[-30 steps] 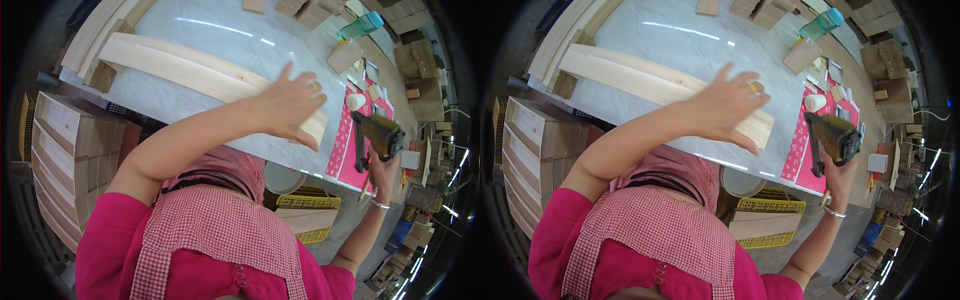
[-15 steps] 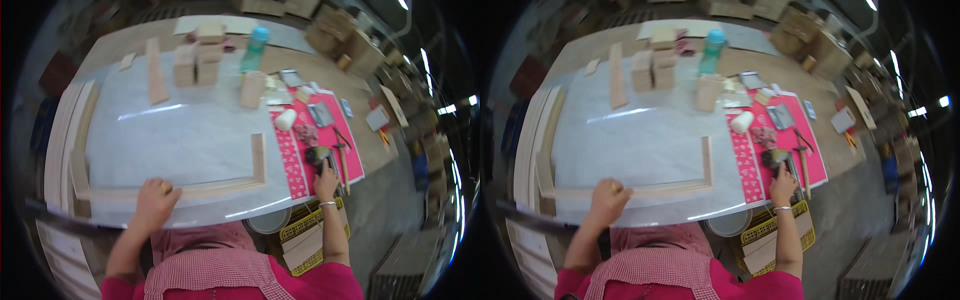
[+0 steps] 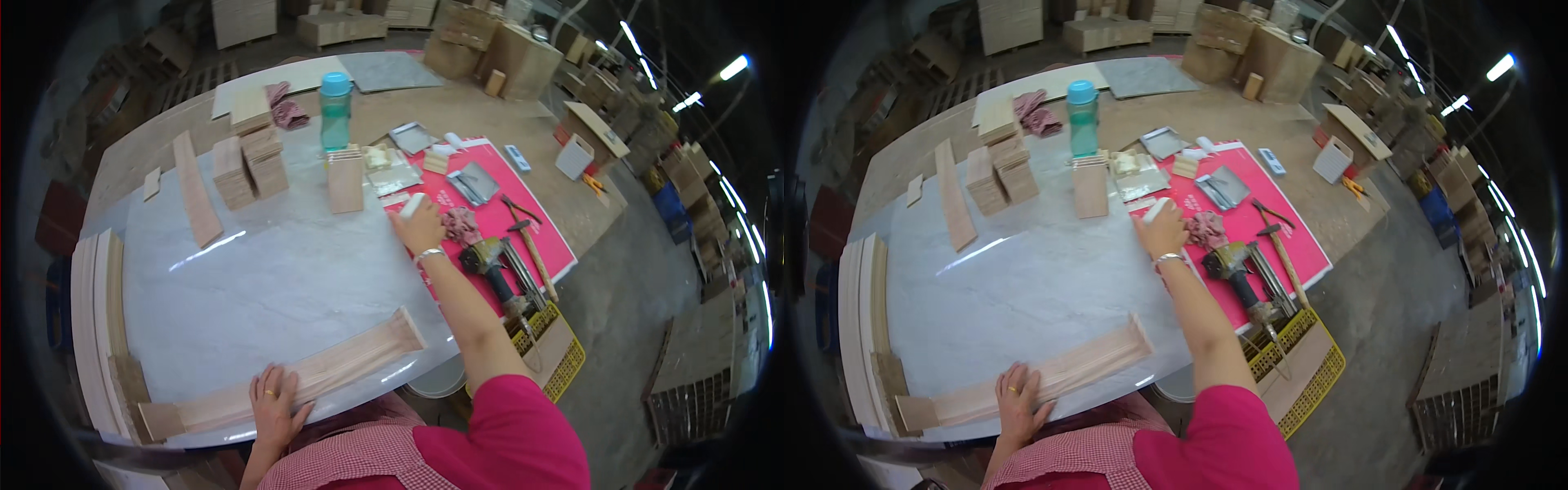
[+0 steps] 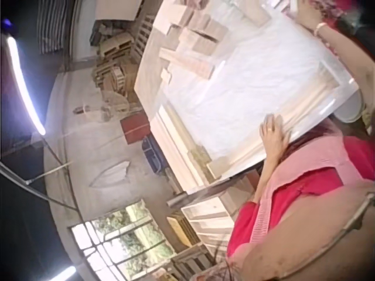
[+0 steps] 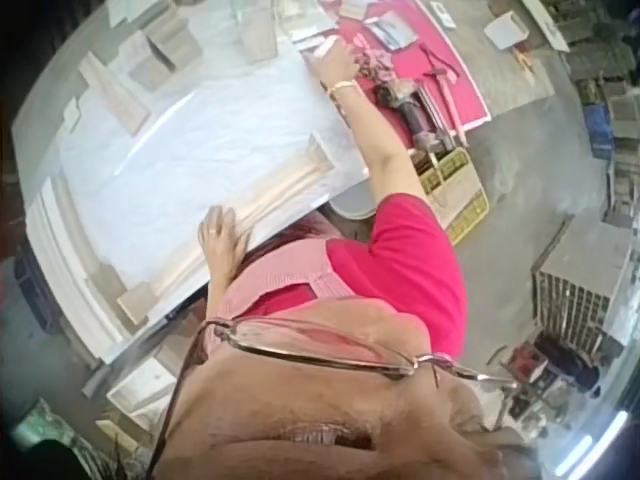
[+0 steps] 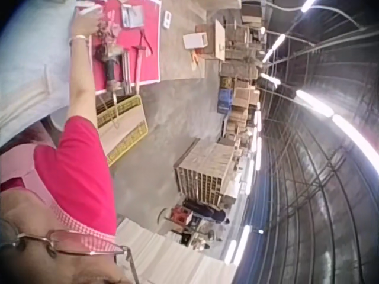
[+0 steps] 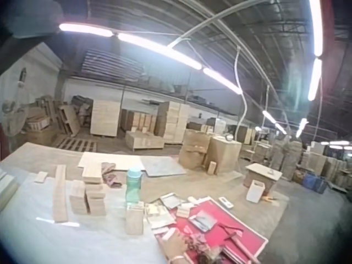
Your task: Assemble and staple wooden boxes using a pneumatic staple gun and wood glue.
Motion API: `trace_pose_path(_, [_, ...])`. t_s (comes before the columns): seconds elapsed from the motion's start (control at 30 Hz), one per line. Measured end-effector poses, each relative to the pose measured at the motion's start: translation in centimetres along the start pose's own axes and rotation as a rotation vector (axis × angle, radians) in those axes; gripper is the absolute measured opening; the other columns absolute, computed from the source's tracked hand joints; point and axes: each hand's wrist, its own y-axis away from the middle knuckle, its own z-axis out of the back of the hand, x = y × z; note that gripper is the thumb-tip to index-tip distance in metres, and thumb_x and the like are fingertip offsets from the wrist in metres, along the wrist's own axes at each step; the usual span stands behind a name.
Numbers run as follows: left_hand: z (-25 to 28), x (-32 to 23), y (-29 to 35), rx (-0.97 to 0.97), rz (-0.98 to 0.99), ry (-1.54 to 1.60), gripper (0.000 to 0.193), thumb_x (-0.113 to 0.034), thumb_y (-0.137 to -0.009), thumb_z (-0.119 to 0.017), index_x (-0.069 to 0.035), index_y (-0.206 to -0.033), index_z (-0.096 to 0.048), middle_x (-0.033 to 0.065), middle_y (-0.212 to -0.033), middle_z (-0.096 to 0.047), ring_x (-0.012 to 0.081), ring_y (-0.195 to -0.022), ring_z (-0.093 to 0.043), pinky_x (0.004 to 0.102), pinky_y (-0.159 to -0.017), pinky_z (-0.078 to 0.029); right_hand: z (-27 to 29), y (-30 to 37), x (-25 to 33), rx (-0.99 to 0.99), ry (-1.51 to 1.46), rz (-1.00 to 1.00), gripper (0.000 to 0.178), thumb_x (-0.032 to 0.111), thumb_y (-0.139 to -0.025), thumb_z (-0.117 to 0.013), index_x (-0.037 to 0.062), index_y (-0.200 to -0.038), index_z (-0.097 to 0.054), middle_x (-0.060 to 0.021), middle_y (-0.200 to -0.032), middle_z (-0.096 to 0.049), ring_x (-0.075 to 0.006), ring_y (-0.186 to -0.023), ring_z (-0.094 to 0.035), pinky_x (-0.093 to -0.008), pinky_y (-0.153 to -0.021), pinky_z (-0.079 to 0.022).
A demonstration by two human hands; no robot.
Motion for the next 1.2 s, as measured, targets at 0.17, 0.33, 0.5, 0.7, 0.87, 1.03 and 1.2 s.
trace_pose_path(0.17, [-0.8, 0.7, 0.4, 0.019, 0.086, -0.030, 0.063, -0.030, -0.073, -0.075, -0.007, -0.128, -0.054, 0.0205, -0.137, -0.045, 0.0393, -0.132, -0.038, 0.0578, -0.108, -0.024, -3.6, -1.3, -2.1, 0.028, -0.157, -0.092, 0.080, 0.043, -0.072, -0.077, 0.0012, -0.132, -0.042, -0.0270, -0.110, -0.058, -0.0446, -0.099, -0.059, -0.0480, -0.085, -0.049])
trace_pose_path(0.33, [-1.3, 0.6, 0.2, 0.030, 0.071, -0.059, 0.065, -0.030, -0.075, -0.073, -0.006, -0.131, -0.052, 0.0205, -0.140, -0.043, 0.0389, -0.133, -0.037, 0.0563, -0.109, -0.022, -2.4, -0.8, -4.9, -0.224, -0.453, -0.056, 0.066, 0.030, -0.075, -0.075, -0.0004, -0.125, -0.043, -0.0258, -0.110, -0.057, -0.0361, -0.098, -0.061, -0.0457, -0.079, -0.051])
trace_pose_path(0.5, [-1.7, 0.6, -0.1, 0.007, 0.071, -0.061, 0.062, -0.028, -0.077, -0.071, -0.006, -0.132, -0.052, 0.0196, -0.141, -0.042, 0.0377, -0.134, -0.037, 0.0550, -0.110, -0.022, 7.3, 3.2, -3.2, -0.232, -0.948, -0.149, 0.060, 0.026, -0.080, -0.073, -0.0001, -0.124, -0.043, -0.0199, -0.106, -0.059, -0.0272, -0.096, -0.061, -0.0392, -0.077, -0.051])
trace_pose_path(0.7, [-3.2, 0.6, -3.1, -0.043, 0.009, -0.055, 0.058, -0.028, -0.080, -0.070, -0.008, -0.132, -0.053, 0.0195, -0.139, -0.044, 0.0366, -0.132, -0.038, 0.0550, -0.110, -0.023, 13.6, 8.6, 0.0, -0.259, -1.358, 0.049, 0.054, 0.028, -0.087, -0.071, 0.0008, -0.124, -0.042, -0.0117, -0.098, -0.059, -0.0191, -0.086, -0.062, -0.0301, -0.071, -0.052])
trace_pose_path(0.87, [-5.2, -0.1, -3.8, -0.050, -0.002, -0.029, 0.059, -0.034, -0.083, -0.067, -0.009, -0.135, -0.051, 0.0220, -0.137, -0.046, 0.0376, -0.132, -0.038, 0.0573, -0.108, -0.026, 15.5, 14.2, 7.1, 0.142, -1.378, 0.171, 0.046, 0.020, -0.088, -0.069, 0.0029, -0.120, -0.041, -0.0090, -0.096, -0.059, -0.0145, -0.069, -0.060, -0.0269, -0.067, -0.051])
trace_pose_path(1.03, [-5.1, -0.2, -4.6, 0.001, 0.048, 0.077, 0.068, -0.046, -0.081, -0.067, -0.009, -0.136, -0.049, 0.0187, -0.140, -0.045, 0.0358, -0.136, -0.033, 0.0608, -0.109, -0.022, 12.2, 16.9, 7.2, 0.238, -1.117, 0.264, 0.034, 0.025, -0.098, -0.055, 0.0013, -0.122, -0.059, -0.0063, -0.091, -0.063, -0.0160, -0.086, -0.060, -0.0281, -0.068, -0.052])
trace_pose_path(1.2, [-2.6, 2.7, -0.9, -0.135, 0.114, -0.059, 0.073, -0.052, -0.079, -0.067, -0.006, -0.133, -0.049, 0.0168, -0.139, -0.045, 0.0330, -0.137, -0.033, 0.0587, -0.113, -0.019, 12.7, 22.2, 13.2, 0.663, -1.349, 0.472, 0.054, 0.041, -0.088, -0.066, -0.0020, -0.117, -0.052, -0.0094, -0.087, -0.058, -0.0140, -0.064, -0.056, -0.0245, -0.052, -0.045])
